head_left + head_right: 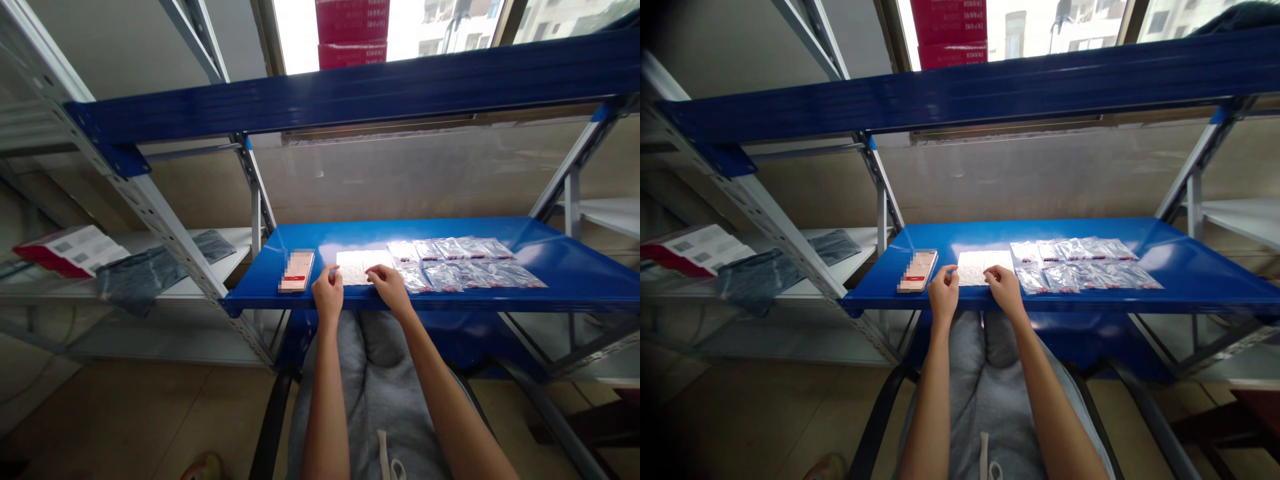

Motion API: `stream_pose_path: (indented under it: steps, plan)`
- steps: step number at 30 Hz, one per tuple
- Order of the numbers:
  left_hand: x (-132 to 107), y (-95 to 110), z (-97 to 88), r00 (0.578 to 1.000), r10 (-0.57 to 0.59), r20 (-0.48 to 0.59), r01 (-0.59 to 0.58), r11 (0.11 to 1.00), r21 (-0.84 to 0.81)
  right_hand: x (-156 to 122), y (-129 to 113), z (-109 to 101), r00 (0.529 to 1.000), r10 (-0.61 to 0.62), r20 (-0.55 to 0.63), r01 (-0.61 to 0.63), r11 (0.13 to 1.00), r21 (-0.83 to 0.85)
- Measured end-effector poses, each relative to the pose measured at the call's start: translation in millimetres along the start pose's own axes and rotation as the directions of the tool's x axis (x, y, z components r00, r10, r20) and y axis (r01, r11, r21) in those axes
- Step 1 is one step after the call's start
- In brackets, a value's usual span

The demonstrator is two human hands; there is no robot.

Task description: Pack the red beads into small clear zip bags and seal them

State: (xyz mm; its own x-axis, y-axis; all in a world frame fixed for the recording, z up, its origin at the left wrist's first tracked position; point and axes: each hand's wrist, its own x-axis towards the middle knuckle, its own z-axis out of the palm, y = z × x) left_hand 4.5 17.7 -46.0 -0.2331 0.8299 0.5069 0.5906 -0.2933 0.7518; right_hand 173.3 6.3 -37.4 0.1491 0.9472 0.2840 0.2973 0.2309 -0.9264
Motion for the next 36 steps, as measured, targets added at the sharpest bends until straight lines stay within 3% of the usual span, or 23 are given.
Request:
stream_pose_path:
  steps: [3,6,8,11,15,18,23,30,36]
  plan:
    - [-2,6,3.1,1.000,0.001,0.005,-0.002,0.999,0.046,-1,-11,-16,0.976,0.132,0.174,-0.157,0.978,0.139]
    - [-9,23,13.5,0.996,0.088,0.033,-0.090,0.992,0.083,-2,-21,-41,0.961,0.144,0.236,-0.171,0.980,0.099]
    - [-15,39,23.2,0.984,0.159,0.085,-0.164,0.985,0.057,-1,-23,-60,0.973,0.138,0.183,-0.136,0.990,-0.022]
    - [-26,60,36.9,0.960,0.210,0.184,-0.212,0.977,-0.008,3,-17,-85,0.988,0.156,0.014,-0.147,0.951,-0.271]
    - [-39,76,50.7,0.917,0.242,0.317,-0.244,0.969,-0.033,6,2,-108,0.973,0.150,-0.173,-0.223,0.793,-0.568]
    - [-47,78,60.6,0.860,0.303,0.410,-0.315,0.948,-0.041,5,12,-115,0.961,0.181,-0.209,-0.276,0.672,-0.687]
    - [-57,78,73.4,0.807,0.370,0.461,-0.410,0.912,-0.014,-2,8,-115,0.919,0.361,-0.160,-0.384,0.725,-0.572]
    - [-55,79,71.9,0.721,0.409,0.559,-0.532,0.844,0.068,-6,-3,-115,0.865,0.488,-0.118,-0.488,0.762,-0.425]
    - [-54,79,67.8,0.767,0.482,0.424,-0.552,0.832,0.051,-6,-11,-113,0.830,0.547,-0.111,-0.555,0.790,-0.261]
